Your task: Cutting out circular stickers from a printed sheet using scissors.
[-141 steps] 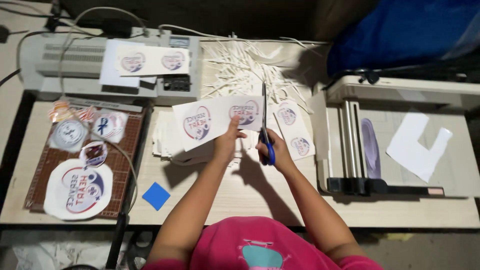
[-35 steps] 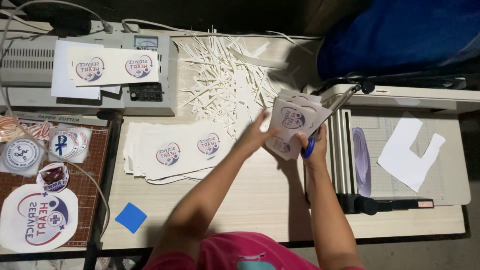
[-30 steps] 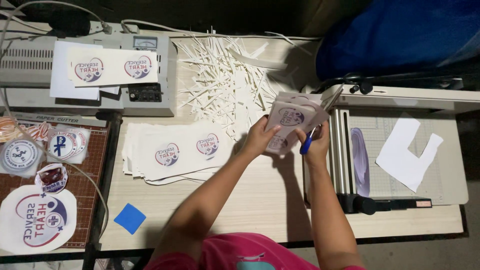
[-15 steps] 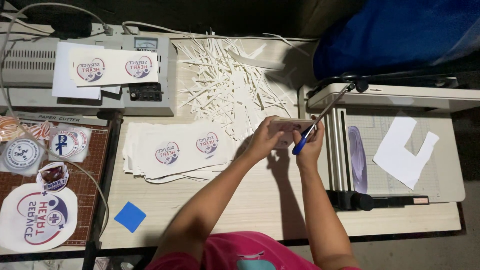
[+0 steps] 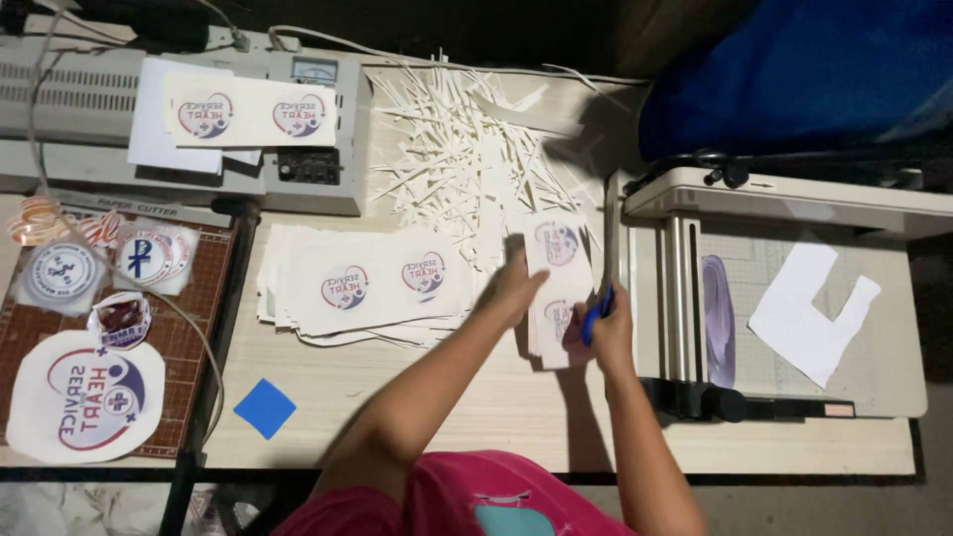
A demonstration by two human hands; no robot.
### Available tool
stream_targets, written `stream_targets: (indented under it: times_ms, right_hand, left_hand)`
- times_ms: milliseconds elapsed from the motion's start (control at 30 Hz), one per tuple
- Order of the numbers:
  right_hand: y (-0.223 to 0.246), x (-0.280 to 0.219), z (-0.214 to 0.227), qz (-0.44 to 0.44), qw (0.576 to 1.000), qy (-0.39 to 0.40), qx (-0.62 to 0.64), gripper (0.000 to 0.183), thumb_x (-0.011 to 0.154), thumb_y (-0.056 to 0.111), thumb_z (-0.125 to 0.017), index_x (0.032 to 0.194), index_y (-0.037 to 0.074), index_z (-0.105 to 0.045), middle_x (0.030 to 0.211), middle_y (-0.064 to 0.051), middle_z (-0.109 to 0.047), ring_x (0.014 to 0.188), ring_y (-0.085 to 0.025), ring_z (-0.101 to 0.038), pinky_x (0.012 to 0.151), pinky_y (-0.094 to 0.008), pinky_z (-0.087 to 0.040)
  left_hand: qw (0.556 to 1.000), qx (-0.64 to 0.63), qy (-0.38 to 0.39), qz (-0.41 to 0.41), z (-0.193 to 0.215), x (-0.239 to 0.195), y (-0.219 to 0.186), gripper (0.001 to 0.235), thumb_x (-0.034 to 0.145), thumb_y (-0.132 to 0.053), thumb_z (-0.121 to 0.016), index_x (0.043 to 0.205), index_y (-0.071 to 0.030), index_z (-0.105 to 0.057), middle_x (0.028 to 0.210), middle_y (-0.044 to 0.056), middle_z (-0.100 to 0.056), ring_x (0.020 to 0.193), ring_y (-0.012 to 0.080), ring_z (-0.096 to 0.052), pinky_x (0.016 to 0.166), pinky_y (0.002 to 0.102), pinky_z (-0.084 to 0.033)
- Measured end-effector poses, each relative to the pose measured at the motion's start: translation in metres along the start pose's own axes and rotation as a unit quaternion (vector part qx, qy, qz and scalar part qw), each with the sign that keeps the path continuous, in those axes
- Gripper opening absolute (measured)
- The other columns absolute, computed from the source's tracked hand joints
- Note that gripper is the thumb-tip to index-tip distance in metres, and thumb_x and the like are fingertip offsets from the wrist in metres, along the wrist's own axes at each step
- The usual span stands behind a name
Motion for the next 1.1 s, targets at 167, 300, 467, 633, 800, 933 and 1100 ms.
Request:
stream_targets:
  times_ms: [167, 300, 467, 633, 800, 933, 1100]
  right_hand:
    - [-0.027, -0.026, 0.0, -0.045, 0.989, -0.022, -0.141, 0.066, 0.083, 0.015, -0.086, 0.137, 0.001, -0.051, 0.11, -0.018, -0.07, 0.097, -0.028, -0.068, 0.082, -0.036, -0.054]
    - [-0.021, -0.025, 0.003, -0.035, 0.976, -0.038, -0.212, 0.073, 0.083, 0.017, -0.087, 0.143, 0.005, -0.046, 0.106, -0.025, -0.071, 0.093, -0.036, -0.071, 0.078, -0.042, -0.055]
    - [-0.007, -0.006, -0.004, 0.015, 0.982, -0.011, -0.188, 0.077, 0.082, 0.004, -0.077, 0.15, 0.003, -0.039, 0.111, -0.024, -0.07, 0.097, -0.034, -0.072, 0.078, -0.041, -0.058]
    - [0.011, -0.004, -0.044, 0.07, 0.986, 0.022, -0.147, 0.082, 0.083, 0.003, -0.076, 0.152, -0.002, -0.031, 0.116, -0.025, -0.067, 0.1, -0.036, -0.07, 0.083, -0.041, -0.056]
    - [0.051, -0.046, -0.117, 0.176, 0.957, 0.098, -0.209, 0.07, 0.088, -0.001, -0.065, 0.152, -0.005, -0.036, 0.122, -0.028, -0.063, 0.096, -0.038, -0.066, 0.081, -0.043, -0.054]
    - [0.087, -0.07, -0.133, 0.076, 0.971, 0.127, -0.19, 0.062, 0.089, -0.002, -0.061, 0.147, -0.004, -0.04, 0.108, -0.025, -0.064, 0.087, -0.037, -0.066, 0.077, -0.045, -0.054]
    - [0.075, -0.086, -0.143, 0.185, 0.931, 0.105, -0.295, 0.061, 0.08, -0.004, -0.065, 0.138, -0.008, -0.047, 0.108, -0.031, -0.062, 0.093, -0.048, -0.062, 0.076, -0.051, -0.054]
  left_hand:
    - [0.988, 0.155, -0.007, 0.0, 0.003, -0.008, 0.064, 0.067, 0.089, -0.007, -0.067, 0.149, -0.001, -0.039, 0.144, 0.022, -0.054, 0.131, 0.0316, -0.053, 0.108, 0.039, -0.044]
    - [0.959, 0.27, -0.028, -0.082, 0.003, -0.002, 0.057, 0.077, 0.091, -0.014, -0.07, 0.155, -0.001, -0.03, 0.155, 0.027, -0.039, 0.142, 0.0393, -0.039, 0.116, 0.042, -0.035]
    - [0.958, 0.276, -0.003, -0.079, 0.011, -0.01, 0.035, 0.075, 0.092, -0.021, -0.068, 0.156, -0.004, -0.032, 0.155, 0.026, -0.041, 0.143, 0.0393, -0.039, 0.116, 0.042, -0.035]
    - [0.975, 0.217, -0.035, -0.025, 0.031, -0.035, 0.023, 0.072, 0.095, -0.026, -0.064, 0.156, -0.007, -0.03, 0.152, 0.025, -0.042, 0.14, 0.0398, -0.042, 0.11, 0.044, -0.039]
    - [0.946, 0.265, -0.14, -0.128, 0.073, -0.061, -0.02, 0.06, 0.098, -0.027, -0.06, 0.153, -0.008, -0.042, 0.141, 0.025, -0.055, 0.129, 0.0408, -0.055, 0.106, 0.044, -0.045]
    - [0.903, 0.35, -0.155, -0.195, 0.101, -0.086, -0.076, 0.055, 0.097, -0.024, -0.062, 0.147, -0.006, -0.047, 0.142, 0.023, -0.056, 0.13, 0.0404, -0.053, 0.107, 0.045, -0.044]
    - [0.879, 0.399, -0.161, -0.206, 0.126, -0.098, -0.127, 0.045, 0.098, -0.022, -0.062, 0.139, -0.005, -0.054, 0.14, 0.018, -0.059, 0.129, 0.0361, -0.056, 0.107, 0.043, -0.045]
Point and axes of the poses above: each hand's wrist, its own x-axis towards the middle knuckle, its own z-axis out of the back of the hand, y = z × x, the point moved 8 cm from there along x, towards the middle knuckle
